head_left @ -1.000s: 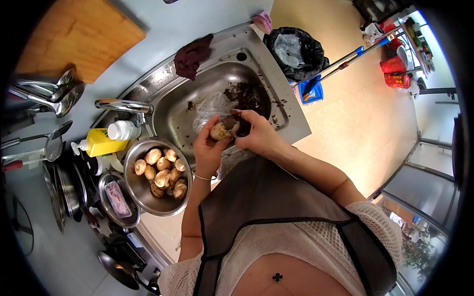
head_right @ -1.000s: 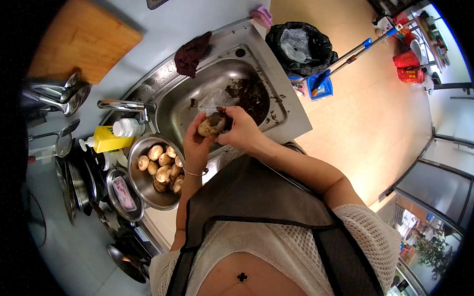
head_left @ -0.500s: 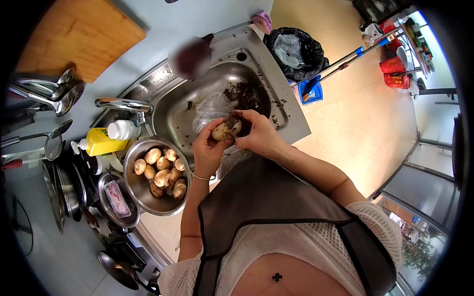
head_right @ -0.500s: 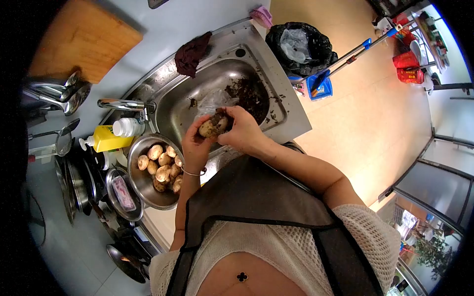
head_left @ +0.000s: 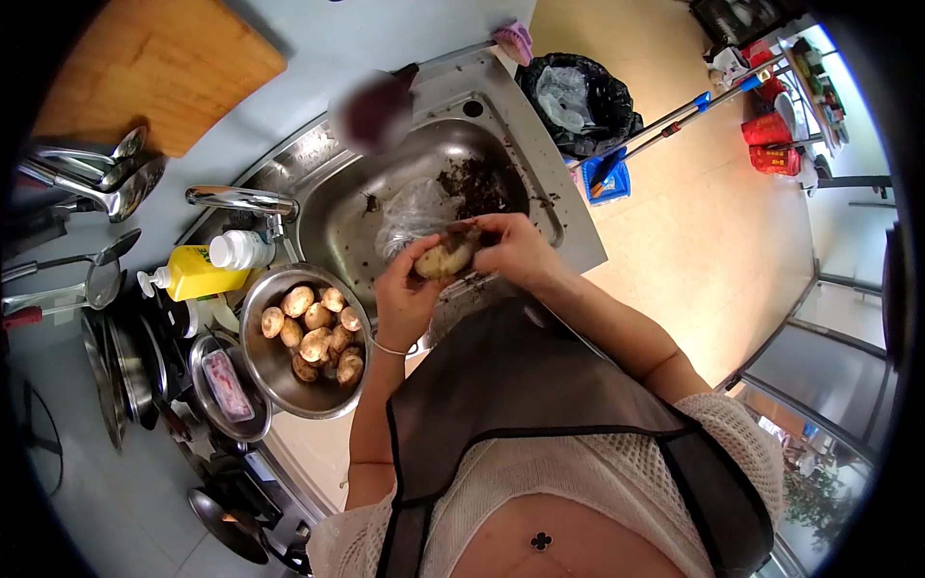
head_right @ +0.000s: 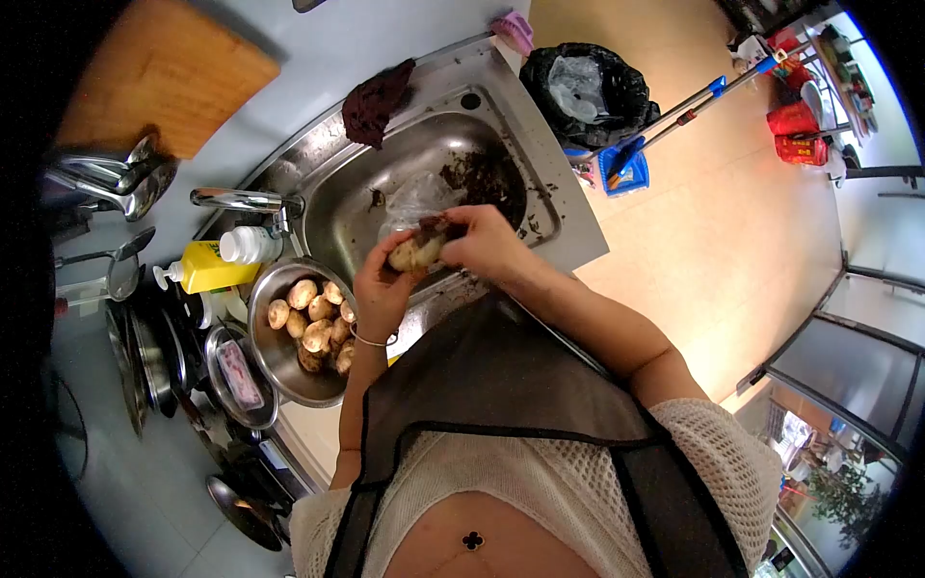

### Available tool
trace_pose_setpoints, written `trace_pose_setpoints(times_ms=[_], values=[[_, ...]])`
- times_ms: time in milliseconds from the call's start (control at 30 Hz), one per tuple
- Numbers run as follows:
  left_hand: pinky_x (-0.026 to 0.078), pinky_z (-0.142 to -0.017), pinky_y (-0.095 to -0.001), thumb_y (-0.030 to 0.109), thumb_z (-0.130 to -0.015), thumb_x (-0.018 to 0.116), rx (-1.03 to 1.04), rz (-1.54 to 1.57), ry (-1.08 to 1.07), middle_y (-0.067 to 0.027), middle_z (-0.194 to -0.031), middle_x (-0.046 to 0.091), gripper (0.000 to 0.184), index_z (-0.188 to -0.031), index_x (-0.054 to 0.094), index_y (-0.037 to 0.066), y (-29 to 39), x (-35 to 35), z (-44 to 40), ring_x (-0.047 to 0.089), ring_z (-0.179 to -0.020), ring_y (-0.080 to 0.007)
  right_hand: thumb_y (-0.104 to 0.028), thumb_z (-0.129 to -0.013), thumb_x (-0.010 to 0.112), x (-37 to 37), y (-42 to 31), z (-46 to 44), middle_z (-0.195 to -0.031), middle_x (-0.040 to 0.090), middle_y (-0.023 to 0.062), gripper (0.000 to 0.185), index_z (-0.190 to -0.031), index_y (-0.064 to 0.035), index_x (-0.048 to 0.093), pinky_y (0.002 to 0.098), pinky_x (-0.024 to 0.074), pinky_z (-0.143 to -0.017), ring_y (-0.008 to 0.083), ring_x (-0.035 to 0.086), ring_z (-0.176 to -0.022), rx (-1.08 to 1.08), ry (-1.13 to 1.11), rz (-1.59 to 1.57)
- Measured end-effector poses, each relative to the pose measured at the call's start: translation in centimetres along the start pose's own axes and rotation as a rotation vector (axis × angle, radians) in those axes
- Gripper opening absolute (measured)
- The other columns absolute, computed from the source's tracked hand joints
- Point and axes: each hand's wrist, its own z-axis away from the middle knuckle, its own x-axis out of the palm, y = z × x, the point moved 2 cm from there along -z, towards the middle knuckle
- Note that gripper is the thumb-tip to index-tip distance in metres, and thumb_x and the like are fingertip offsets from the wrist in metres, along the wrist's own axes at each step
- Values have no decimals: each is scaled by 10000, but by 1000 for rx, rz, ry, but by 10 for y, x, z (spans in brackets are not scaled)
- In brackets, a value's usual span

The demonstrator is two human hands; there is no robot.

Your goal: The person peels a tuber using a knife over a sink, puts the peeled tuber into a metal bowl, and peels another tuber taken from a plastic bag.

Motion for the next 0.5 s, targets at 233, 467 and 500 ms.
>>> trace_pose_setpoints(times_ms=[233, 467, 500], values=[[500, -768, -275, -102, -702, 578, 24, -133, 21, -111, -1042, 561, 398, -1089, 510, -36, -1, 0, -2, 560, -924, -157, 21, -597, 574, 20, 9, 5, -799, 598, 58, 377, -970, 68, 565, 227, 443, -669, 120, 535, -704, -505, 301, 385], [489, -749, -270, -72, -723, 586, 58, -40, -43, -101, -1082, 545, 383, -1095, 508, -25, -4, -4, 4, 557, -935, -153, 17, -599, 571, -3, 4, -3, -842, 585, 73, 356, -950, 76, 561, 233, 437, -712, 134, 540, -748, 87, -13, -142], [489, -749, -270, -72, -723, 586, 56, -40, -42, -101, -1082, 545, 383, -1095, 508, -25, -4, -4, 5, 557, -935, -153, 17, -599, 571, -4, 8, -6, -842, 585, 73, 356, -950, 76, 561, 233, 437, -712, 134, 540, -748, 88, -13, -143]])
